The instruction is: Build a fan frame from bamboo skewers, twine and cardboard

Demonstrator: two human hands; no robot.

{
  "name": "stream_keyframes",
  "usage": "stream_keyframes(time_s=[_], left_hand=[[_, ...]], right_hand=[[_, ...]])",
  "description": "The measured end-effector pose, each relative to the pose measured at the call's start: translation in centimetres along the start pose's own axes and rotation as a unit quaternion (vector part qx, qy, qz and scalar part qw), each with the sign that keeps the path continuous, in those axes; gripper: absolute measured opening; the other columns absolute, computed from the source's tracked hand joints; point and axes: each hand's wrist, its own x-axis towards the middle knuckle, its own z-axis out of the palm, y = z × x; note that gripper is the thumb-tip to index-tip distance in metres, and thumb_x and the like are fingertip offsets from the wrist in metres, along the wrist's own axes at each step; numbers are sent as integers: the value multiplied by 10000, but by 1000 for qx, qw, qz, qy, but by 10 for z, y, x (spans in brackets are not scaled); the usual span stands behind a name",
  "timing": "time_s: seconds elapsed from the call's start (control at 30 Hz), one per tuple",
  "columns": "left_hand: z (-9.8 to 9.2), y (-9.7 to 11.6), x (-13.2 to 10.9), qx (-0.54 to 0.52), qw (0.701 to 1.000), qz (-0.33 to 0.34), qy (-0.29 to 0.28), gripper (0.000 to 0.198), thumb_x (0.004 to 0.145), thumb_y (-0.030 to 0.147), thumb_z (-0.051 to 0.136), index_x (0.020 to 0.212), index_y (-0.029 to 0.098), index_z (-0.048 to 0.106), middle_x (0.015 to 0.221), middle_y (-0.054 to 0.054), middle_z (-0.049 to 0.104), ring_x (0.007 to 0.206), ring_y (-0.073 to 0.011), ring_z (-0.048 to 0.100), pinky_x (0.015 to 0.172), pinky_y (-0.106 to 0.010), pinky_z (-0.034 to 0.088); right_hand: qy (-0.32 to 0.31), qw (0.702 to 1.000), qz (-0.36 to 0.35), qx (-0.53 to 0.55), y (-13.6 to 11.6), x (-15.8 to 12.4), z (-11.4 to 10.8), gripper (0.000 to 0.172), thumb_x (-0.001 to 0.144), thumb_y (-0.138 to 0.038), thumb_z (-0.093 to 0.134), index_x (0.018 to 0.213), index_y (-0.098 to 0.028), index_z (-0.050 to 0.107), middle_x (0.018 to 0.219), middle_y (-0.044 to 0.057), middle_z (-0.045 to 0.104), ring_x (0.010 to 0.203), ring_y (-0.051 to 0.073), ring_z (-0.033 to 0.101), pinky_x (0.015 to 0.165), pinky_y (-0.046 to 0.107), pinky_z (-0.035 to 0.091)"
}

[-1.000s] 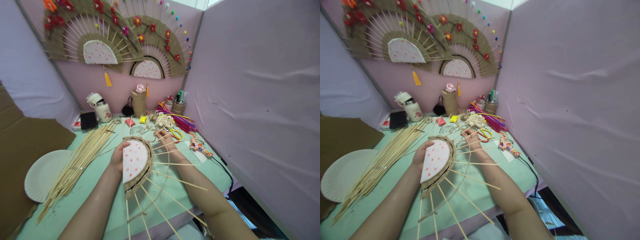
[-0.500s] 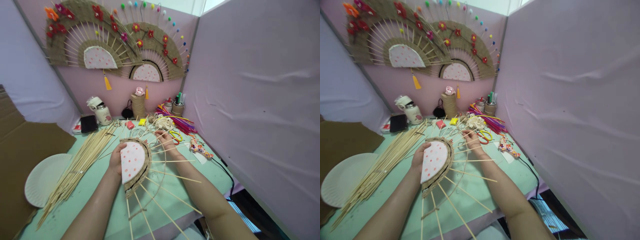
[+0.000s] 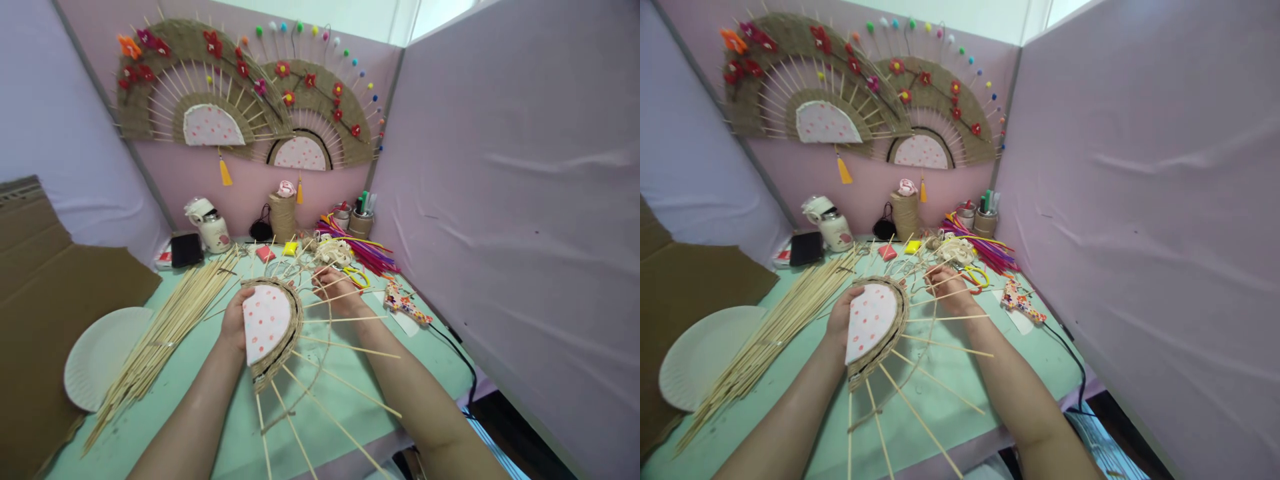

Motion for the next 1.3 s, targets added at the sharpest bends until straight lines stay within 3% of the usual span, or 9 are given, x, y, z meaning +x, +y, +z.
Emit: stream_keyframes(time_s=[0.3,0.6,0.73,0.93,1.03,1.13,1.3], left_hand=[[-2,-1,4,-1,1000,-7,-3,441,754,179,489,1145,84,669,863,-144,765,849,-320,731,864,-467,537],[0,-5,3,8,1000,-6,4,398,756,186,487,1082,72,684,750,-127,760,750,-304,739,819,-439,554],[6,-10,0,29,999,-32,1,395,769,200,472,1075,55,675,723,-127,754,664,-292,733,775,-427,563],[5,-12,2,30,998,-53,-18,448,762,206,466,1132,38,655,772,-144,760,693,-302,735,775,-439,565],[3,-9,2,20,999,-35,-29,444,761,203,471,1132,55,666,824,-149,763,766,-311,737,818,-454,555],[4,-5,1,10,1000,-9,0,410,756,191,481,1090,73,685,809,-137,765,795,-312,736,836,-455,551],[7,-1,0,-37,993,99,51,313,744,160,483,954,110,709,731,-103,757,844,-308,730,867,-455,540]], right_hand=[[3,1000,8,12,-2,0,-1,146,528,-138,644,664,-191,655,643,-3,599,618,116,512,571,238,423],[57,997,-35,-30,5,-1,4,248,565,-243,787,799,-238,708,883,11,686,765,141,599,646,244,471],[53,996,-34,-62,12,3,3,318,535,-262,823,837,-221,733,780,0,662,634,105,548,555,219,407],[80,994,-43,-61,13,7,0,263,529,-295,824,729,-205,678,652,-38,588,546,76,459,531,221,369],[85,994,-45,-48,12,6,-1,268,521,-280,820,713,-203,651,653,-37,584,576,90,489,565,235,396],[90,994,-42,-34,13,7,-3,273,537,-274,797,755,-206,647,655,-27,594,596,109,519,583,252,410],[95,994,-38,-33,16,11,-9,270,537,-251,779,762,-203,638,655,-26,596,593,112,525,570,249,404]])
